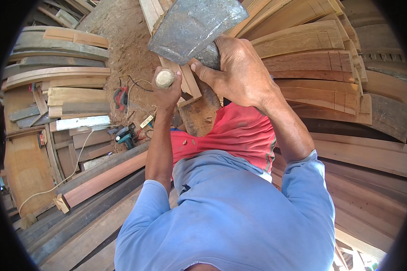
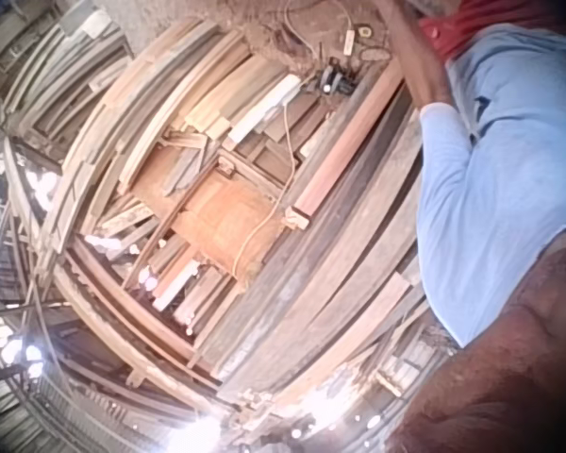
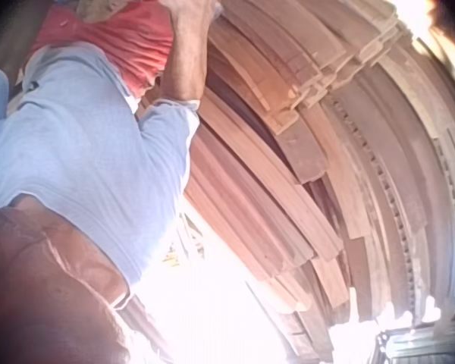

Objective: The person selects a long wooden plank and uses a chisel and mallet to carve a groove along its length. They then use a power planer to smooth the surface of the plank.

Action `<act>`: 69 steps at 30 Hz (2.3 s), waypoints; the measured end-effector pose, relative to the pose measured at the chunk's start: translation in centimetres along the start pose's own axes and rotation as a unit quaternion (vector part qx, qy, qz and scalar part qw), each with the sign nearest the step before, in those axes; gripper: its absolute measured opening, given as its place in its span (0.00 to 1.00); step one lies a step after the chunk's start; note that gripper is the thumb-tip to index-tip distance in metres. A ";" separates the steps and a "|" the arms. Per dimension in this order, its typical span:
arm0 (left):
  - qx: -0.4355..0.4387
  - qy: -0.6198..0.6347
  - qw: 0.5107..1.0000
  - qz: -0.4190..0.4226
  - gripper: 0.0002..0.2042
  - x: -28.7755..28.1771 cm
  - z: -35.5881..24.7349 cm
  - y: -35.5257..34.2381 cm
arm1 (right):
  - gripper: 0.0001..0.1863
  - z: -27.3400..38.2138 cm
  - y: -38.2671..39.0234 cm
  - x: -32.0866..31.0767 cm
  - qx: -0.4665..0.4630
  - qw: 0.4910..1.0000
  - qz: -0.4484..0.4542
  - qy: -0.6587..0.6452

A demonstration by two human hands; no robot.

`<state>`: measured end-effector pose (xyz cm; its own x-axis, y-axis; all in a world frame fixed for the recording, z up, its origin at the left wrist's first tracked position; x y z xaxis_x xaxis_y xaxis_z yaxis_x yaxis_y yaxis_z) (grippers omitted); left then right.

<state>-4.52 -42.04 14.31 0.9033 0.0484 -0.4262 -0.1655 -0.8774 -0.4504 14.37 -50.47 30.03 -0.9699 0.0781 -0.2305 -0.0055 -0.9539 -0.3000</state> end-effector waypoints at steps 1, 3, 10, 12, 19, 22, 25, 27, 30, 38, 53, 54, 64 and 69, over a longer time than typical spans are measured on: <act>0.005 -0.001 1.000 -0.003 0.09 0.0 -0.1 0.0 | 0.14 -0.1 0.0 0.0 0.007 1.000 0.004 0.003; 0.007 -0.001 1.000 -0.007 0.09 -0.1 -0.2 0.1 | 0.14 -0.2 -0.1 0.0 0.022 1.000 0.012 0.008; 0.019 -0.023 0.999 -0.035 0.10 -0.4 -0.3 0.5 | 0.13 -0.8 -0.4 1.2 0.000 1.000 0.021 0.010; -0.011 0.018 0.999 -0.033 0.10 0.3 0.6 0.6 | 0.12 -1.4 -0.5 1.8 0.048 0.997 0.048 0.024; 0.093 -0.046 0.994 -0.030 0.19 1.1 -3.2 1.9 | 0.14 -3.7 -0.8 5.2 -0.099 0.957 0.090 0.256; 0.042 -0.060 0.996 -0.050 0.13 1.0 -0.1 1.5 | 0.14 -2.8 -1.6 4.3 -0.024 0.959 0.106 0.261; 0.014 -0.022 0.999 -0.021 0.10 1.4 0.4 1.0 | 0.17 -1.2 -3.0 3.0 0.018 0.974 0.069 0.213; 0.000 0.003 1.000 -0.001 0.09 1.7 0.0 0.9 | 0.18 -1.5 -3.4 2.9 0.024 0.976 0.056 0.211; 0.015 -0.003 1.000 0.000 0.09 1.8 -0.4 0.7 | 0.21 -4.9 -3.0 5.3 0.022 0.934 0.124 0.335; 0.012 -0.008 1.000 -0.001 0.09 1.9 0.7 0.2 | 0.23 1.0 -4.9 1.9 0.002 0.985 0.033 0.169; -0.057 -0.020 0.998 0.029 0.09 0.1 3.0 3.7 | 0.21 -8.3 -0.8 2.8 0.183 0.959 0.111 0.189; -0.052 -0.017 0.998 0.017 0.09 -0.5 1.7 2.7 | 0.19 -6.3 -1.4 2.3 0.126 0.977 0.087 0.148; -0.046 0.035 0.998 0.007 0.08 0.5 1.1 0.2 | 0.13 1.4 -1.6 0.7 0.009 1.000 0.024 0.017; -0.010 0.005 1.000 0.003 0.08 0.5 1.0 0.6 | 0.11 2.2 -1.5 0.9 -0.048 0.999 -0.001 0.022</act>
<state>-4.54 -42.07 13.08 0.9062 0.0377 -0.4212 -0.1636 -0.8872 -0.4314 12.92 -49.65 32.32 -0.9582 0.0947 -0.2701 0.0178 -0.9221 -0.3866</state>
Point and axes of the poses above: each hand's wrist, its own y-axis away from the middle knuckle, its own x-axis out of the palm, z = x × y, the point moved 10 cm from there along -y, towards the middle knuckle, and after that the axes turned 14 degrees about -y, right-handed, at the moved point
